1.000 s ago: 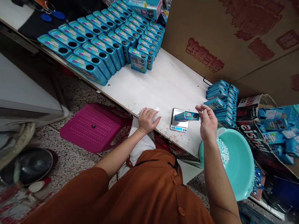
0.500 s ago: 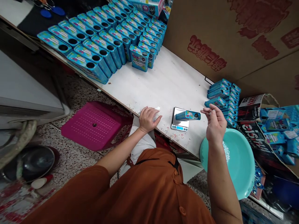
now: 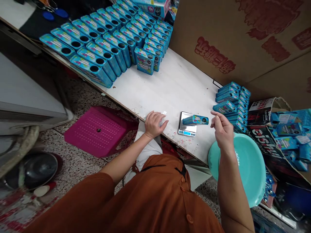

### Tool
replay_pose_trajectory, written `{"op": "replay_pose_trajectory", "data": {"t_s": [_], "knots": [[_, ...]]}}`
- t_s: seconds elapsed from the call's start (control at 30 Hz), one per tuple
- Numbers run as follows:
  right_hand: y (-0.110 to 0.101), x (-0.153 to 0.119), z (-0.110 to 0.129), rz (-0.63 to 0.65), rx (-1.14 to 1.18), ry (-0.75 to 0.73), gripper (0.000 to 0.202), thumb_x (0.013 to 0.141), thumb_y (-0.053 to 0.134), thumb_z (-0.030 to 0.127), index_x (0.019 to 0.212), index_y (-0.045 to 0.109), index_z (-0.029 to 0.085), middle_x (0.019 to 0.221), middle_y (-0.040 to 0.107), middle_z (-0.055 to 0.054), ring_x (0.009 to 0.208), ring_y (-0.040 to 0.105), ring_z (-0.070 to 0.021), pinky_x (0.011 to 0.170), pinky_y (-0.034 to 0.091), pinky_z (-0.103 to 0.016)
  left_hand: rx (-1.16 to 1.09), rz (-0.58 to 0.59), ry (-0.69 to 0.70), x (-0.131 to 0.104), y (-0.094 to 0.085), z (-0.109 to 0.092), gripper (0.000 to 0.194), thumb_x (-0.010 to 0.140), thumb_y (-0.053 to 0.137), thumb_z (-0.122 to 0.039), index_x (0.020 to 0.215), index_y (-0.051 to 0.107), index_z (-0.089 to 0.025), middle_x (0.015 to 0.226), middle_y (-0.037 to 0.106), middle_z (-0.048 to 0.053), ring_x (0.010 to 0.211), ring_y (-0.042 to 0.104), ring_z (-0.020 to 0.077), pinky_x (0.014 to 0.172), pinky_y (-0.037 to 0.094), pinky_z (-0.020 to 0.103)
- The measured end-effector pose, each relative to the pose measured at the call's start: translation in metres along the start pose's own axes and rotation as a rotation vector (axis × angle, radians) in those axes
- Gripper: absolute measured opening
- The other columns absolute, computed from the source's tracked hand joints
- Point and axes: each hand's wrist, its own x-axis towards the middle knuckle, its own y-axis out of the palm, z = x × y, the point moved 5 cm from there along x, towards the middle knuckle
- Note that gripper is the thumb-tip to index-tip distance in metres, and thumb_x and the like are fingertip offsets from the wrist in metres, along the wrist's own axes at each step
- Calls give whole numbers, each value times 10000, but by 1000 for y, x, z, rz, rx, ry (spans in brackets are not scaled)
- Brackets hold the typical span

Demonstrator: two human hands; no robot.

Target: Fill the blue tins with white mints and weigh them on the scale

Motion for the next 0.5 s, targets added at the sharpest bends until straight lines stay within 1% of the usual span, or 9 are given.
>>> {"op": "replay_pose_trajectory", "data": {"t_s": [0.07, 0.13, 0.2, 0.27, 0.33, 0.37, 0.43, 0.5], "knots": [[-6, -4, 2, -15, -11, -12, 332, 915, 501, 431, 1108, 648, 204, 681, 476, 26, 651, 465, -120, 641, 408, -270, -2, 11, -13, -1, -1, 0, 264, 851, 582, -411, 1018, 647, -218, 963, 701, 57, 1029, 613, 240, 1051, 377, 439], [-17, -12, 0, -59, -36, -10, 330, 916, 500, 430, 1097, 652, 201, 676, 476, 27, 646, 467, -119, 633, 404, -265, 1, 28, -26, 0, -3, 0, 274, 854, 580, -423, 1026, 639, -217, 976, 697, 57, 1041, 602, 242, 1064, 363, 441], [-33, -23, -6, -122, -84, 13, 335, 915, 494, 439, 1076, 658, 195, 657, 475, 31, 623, 462, -116, 616, 392, -260, -1, 46, -37, 5, -5, -3, 291, 865, 570, -440, 1041, 625, -216, 1002, 691, 57, 1056, 589, 244, 1082, 338, 452], [-55, -39, -17, -183, -150, 58, 357, 910, 484, 464, 1042, 665, 186, 637, 476, 32, 603, 461, -119, 600, 384, -259, -33, 62, -31, 16, -8, -13, 321, 884, 543, -455, 1080, 603, -208, 1047, 677, 65, 1086, 569, 245, 1093, 321, 462], [-79, -59, -32, -224, -243, 129, 390, 896, 474, 497, 1008, 674, 182, 636, 496, 23, 601, 476, -131, 590, 387, -264, -100, 76, 13, 34, -8, -35, 379, 898, 513, -478, 1146, 569, -197, 1113, 654, 79, 1139, 539, 247, 1097, 318, 460], [-92, -70, -41, -242, -310, 175, 407, 886, 467, 514, 1000, 680, 186, 643, 515, 15, 603, 485, -140, 583, 386, -268, -137, 89, 57, 43, -7, -52, 425, 897, 505, -501, 1187, 546, -193, 1155, 639, 88, 1174, 518, 249, 1098, 319, 456], [-115, -93, -62, -225, -437, 286, 431, 857, 467, 536, 993, 693, 194, 704, 599, -21, 644, 543, -178, 603, 417, -290, -183, 135, 190, 62, -2, -91, 550, 873, 510, -567, 1271, 489, -188, 1257, 594, 106, 1250, 467, 262, 1107, 311, 450], [-137, -116, -86, -228, -513, 388, 449, 822, 482, 548, 1028, 694, 210, 842, 688, -67, 736, 621, -235, 652, 465, -326, -149, 231, 373, 74, 11, -133, 729, 811, 549, -643, 1341, 426, -158, 1364, 520, 144, 1316, 407, 295, 1111, 298, 458]]}}
